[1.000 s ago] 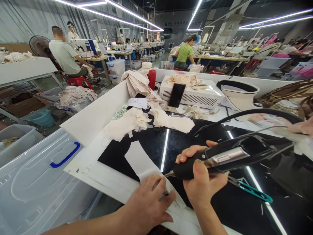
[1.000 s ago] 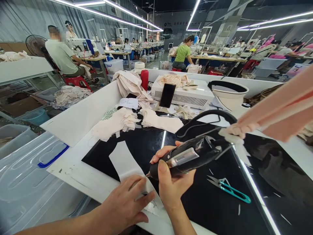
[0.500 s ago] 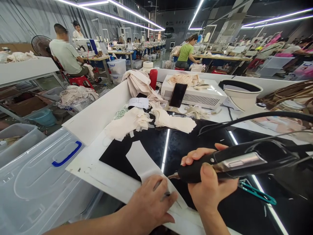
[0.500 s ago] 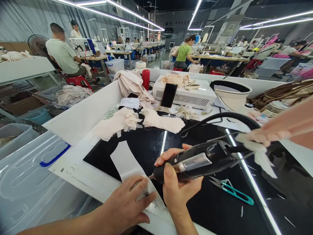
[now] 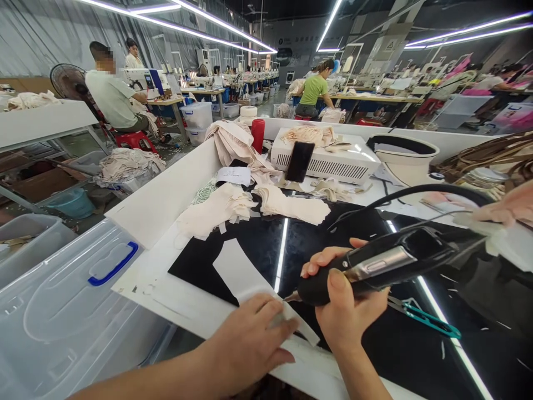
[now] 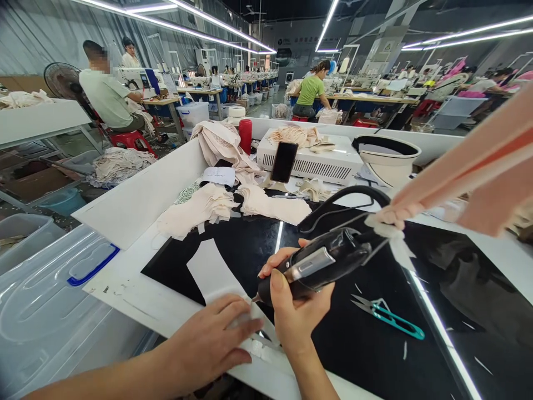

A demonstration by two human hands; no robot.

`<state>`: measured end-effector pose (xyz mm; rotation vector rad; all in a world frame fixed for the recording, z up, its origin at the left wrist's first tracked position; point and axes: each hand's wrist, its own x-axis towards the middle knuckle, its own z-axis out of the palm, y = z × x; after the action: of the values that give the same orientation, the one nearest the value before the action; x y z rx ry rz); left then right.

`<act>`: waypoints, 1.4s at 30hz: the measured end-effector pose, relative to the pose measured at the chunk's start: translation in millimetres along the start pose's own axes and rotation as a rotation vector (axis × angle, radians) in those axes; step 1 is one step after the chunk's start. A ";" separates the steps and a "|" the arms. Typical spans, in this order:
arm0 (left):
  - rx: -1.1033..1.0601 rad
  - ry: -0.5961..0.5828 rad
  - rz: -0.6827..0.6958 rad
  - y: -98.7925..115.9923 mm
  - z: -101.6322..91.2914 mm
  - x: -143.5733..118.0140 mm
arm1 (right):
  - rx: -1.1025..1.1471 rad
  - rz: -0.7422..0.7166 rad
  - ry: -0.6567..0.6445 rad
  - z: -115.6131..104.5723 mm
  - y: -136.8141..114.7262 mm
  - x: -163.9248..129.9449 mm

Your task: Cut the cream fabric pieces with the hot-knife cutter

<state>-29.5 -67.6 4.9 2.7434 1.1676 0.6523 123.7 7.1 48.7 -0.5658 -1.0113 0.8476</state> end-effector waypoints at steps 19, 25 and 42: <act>0.365 -0.205 -0.185 -9.8 -13.5 17.9 | -0.019 0.006 0.072 -26.3 -50.4 -2.1; 0.375 -0.179 -0.161 -14.5 -22.4 17.6 | -0.031 -0.018 0.103 -31.0 -44.0 -1.2; 0.048 -0.085 0.395 -17.7 0.2 48.1 | -0.060 -0.050 0.040 -38.1 -29.7 -11.2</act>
<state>-11.6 -21.2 17.2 3.0361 0.6340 0.5380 165.1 -20.1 48.8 -0.6033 -1.0133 0.7611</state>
